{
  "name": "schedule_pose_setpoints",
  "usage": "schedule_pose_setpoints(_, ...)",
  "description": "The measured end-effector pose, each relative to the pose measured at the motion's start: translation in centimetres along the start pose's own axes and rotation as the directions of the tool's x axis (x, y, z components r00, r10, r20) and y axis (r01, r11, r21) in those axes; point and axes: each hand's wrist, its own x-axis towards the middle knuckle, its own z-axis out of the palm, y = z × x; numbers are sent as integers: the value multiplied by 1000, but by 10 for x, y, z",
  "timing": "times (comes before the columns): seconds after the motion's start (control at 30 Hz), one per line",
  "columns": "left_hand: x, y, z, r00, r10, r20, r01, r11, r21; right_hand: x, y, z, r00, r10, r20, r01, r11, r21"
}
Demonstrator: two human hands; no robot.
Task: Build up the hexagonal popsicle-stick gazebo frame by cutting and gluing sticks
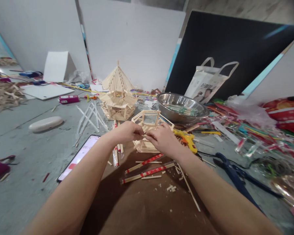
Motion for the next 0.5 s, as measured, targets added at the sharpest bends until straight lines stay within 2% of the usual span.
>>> schedule_pose_setpoints(0.5, -1, -5, 1, 999, 47, 9, -46, 996, -71, 0, -2, -2, 1000, 3, 17, -3, 1000, -30)
